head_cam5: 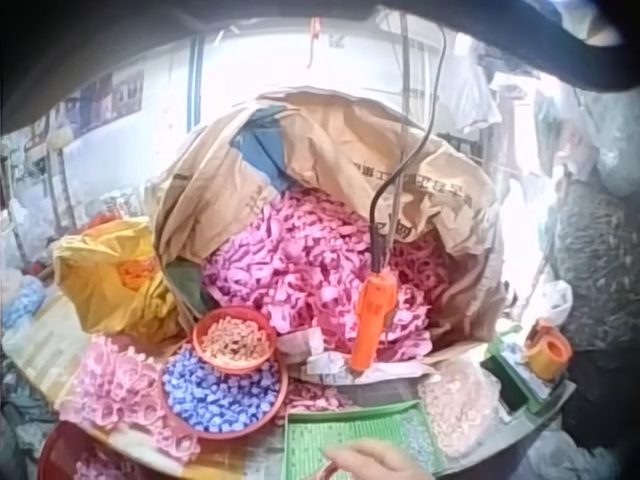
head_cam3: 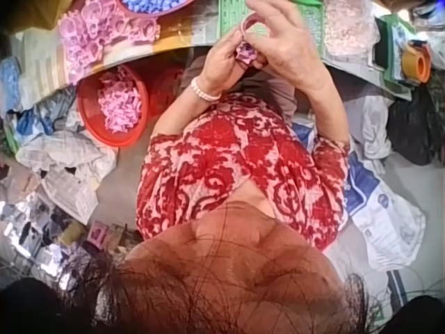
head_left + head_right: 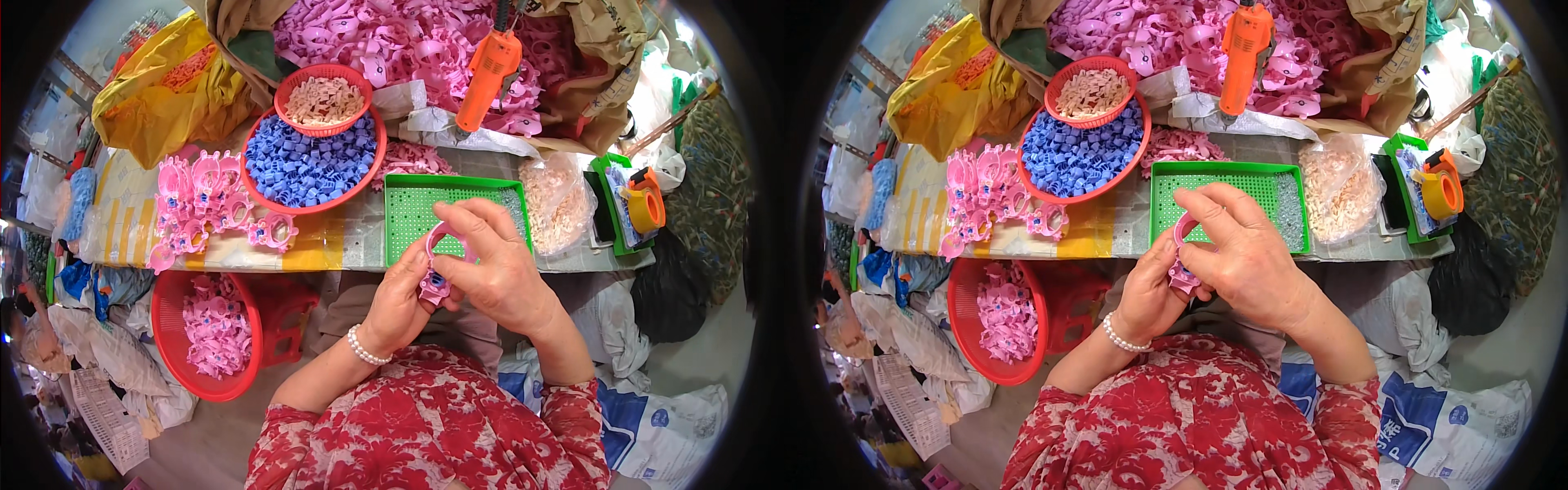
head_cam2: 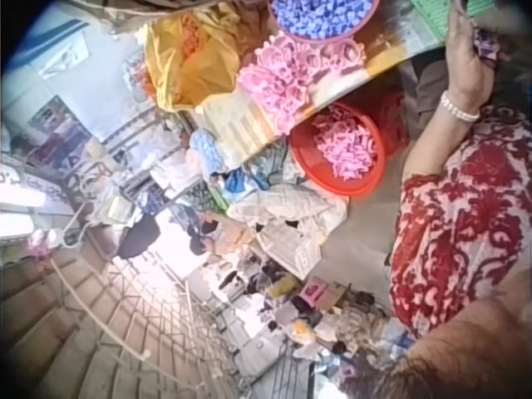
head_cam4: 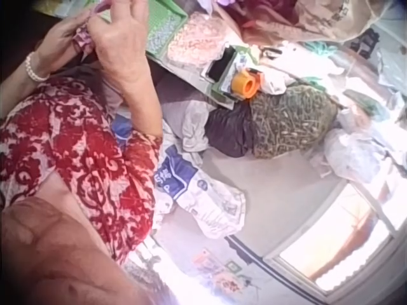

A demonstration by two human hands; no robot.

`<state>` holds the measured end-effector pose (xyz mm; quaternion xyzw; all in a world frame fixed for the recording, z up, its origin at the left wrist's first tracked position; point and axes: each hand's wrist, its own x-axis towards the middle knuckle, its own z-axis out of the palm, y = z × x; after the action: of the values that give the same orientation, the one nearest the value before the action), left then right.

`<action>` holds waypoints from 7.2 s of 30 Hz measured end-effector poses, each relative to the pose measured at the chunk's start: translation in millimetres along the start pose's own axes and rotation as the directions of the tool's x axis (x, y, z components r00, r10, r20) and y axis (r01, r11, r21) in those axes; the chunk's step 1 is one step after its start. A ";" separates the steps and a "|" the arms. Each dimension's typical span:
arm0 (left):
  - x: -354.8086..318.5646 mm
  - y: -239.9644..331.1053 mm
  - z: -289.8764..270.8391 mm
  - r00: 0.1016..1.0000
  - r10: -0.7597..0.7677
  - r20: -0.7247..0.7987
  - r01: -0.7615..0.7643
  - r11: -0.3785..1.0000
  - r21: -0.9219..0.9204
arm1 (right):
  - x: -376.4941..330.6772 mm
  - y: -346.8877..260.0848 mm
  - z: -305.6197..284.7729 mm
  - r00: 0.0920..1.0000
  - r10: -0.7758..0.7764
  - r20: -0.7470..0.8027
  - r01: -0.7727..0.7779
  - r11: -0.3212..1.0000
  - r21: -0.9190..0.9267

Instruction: The recorder is assembling small pink plastic toy components by applying glue and attaching various parts at a workbench.

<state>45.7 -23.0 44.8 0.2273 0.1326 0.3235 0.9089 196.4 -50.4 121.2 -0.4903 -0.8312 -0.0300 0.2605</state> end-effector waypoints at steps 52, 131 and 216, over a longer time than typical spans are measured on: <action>-25.1 73.4 -42.8 0.894 0.419 -0.161 -0.402 0.907 0.126 | 209.0 98.2 114.3 0.996 0.077 0.032 -0.076 0.997 -0.033; -0.5 27.7 -24.3 0.945 0.298 -0.139 -0.279 0.950 0.141 | 34.1 22.3 36.9 0.999 0.016 0.035 -0.030 0.891 0.453; -3.0 19.0 -6.0 0.973 0.075 -0.217 0.065 0.816 0.574 | -3.4 26.1 61.7 0.810 0.585 -0.038 -0.459 0.673 0.580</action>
<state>31.0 -9.8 49.4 0.4534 0.3279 0.2944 0.7747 194.5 -20.8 61.0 -0.6065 -0.5933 0.2296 0.4769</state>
